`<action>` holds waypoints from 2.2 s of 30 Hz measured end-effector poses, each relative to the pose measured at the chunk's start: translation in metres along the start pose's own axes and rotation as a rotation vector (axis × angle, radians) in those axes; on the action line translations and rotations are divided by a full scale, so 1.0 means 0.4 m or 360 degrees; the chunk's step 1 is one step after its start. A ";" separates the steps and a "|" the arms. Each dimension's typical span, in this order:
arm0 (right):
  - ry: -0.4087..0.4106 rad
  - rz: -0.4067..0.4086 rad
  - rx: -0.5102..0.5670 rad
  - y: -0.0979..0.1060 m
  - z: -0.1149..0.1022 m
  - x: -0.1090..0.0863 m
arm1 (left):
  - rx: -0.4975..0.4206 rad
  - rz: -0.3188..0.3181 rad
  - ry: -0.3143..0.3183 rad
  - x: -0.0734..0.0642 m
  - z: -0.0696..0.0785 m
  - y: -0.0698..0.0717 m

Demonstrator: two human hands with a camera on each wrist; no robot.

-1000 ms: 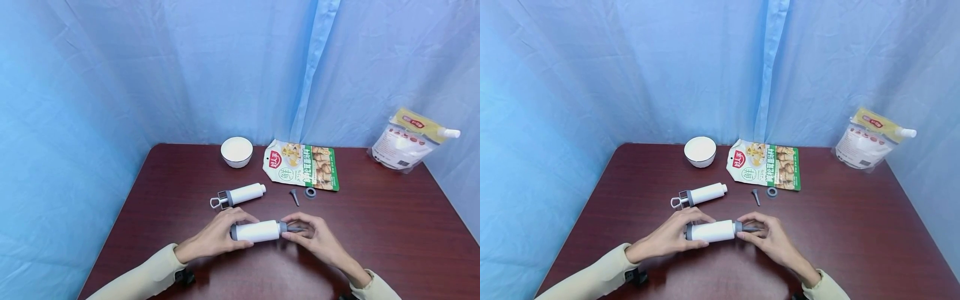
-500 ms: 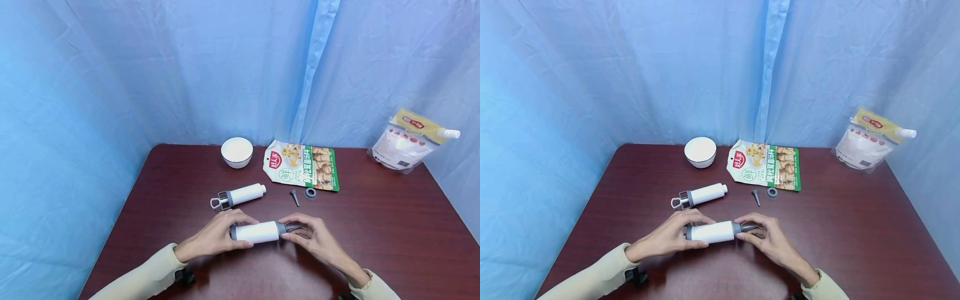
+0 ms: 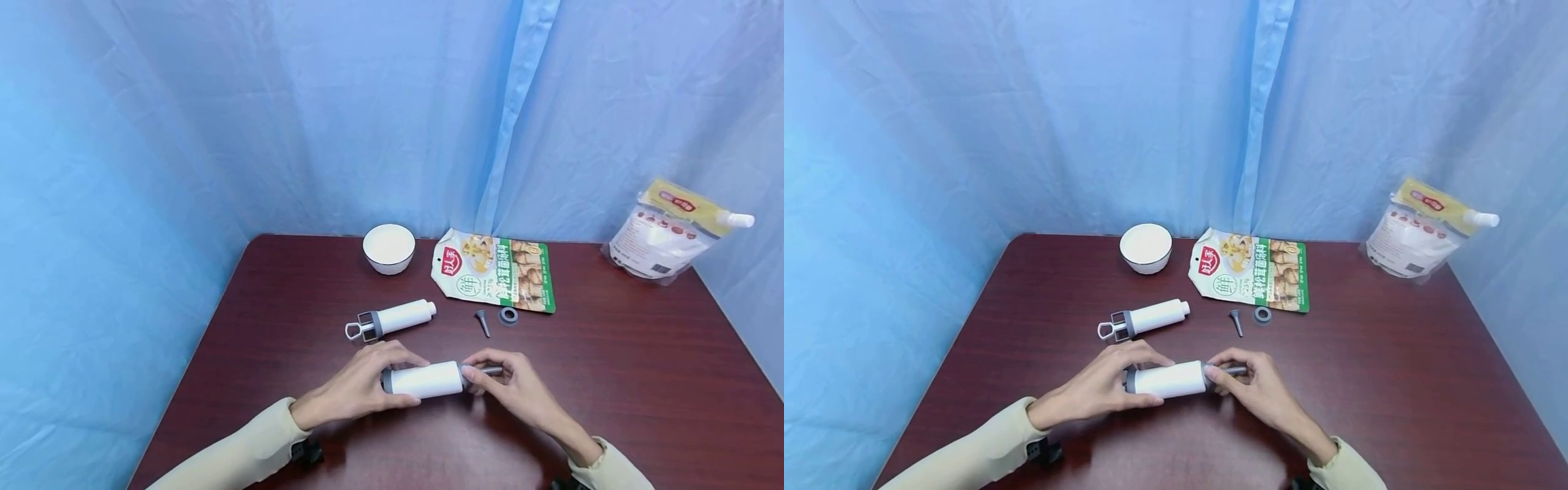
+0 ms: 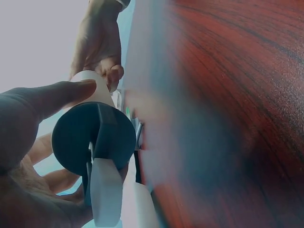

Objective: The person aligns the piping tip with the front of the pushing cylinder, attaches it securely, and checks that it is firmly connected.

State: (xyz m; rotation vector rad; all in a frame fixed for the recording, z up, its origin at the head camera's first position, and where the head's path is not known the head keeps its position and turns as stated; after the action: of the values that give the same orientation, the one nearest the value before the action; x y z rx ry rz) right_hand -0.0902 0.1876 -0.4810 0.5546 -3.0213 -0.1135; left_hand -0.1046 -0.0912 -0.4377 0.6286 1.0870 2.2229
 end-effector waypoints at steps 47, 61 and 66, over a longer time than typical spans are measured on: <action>0.0050 -0.0192 0.0081 0.004 0.011 0.008 | -0.0049 -0.0003 0.0118 -0.022 -0.024 -0.031; -0.0031 -0.0044 -0.0055 -0.006 0.012 0.014 | -0.0038 0.0015 0.0077 -0.022 -0.007 -0.039; 0.0021 -0.0116 -0.0020 -0.002 0.008 0.008 | -0.0090 -0.0045 0.0100 -0.020 -0.011 -0.045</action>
State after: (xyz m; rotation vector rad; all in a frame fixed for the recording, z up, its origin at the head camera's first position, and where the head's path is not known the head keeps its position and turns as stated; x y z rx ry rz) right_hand -0.0931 0.1861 -0.4842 0.6616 -2.9859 -0.1321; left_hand -0.0965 -0.0901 -0.4561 0.5197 1.0536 2.2544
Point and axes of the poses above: each hand's wrist, its own x-axis towards the middle knuckle, its own y-axis out of the back of the hand, z = x × y, the point moved 2 cm from there along x, towards the middle knuckle, and after that the axes turned 10 degrees about x, right-handed, at the moved point
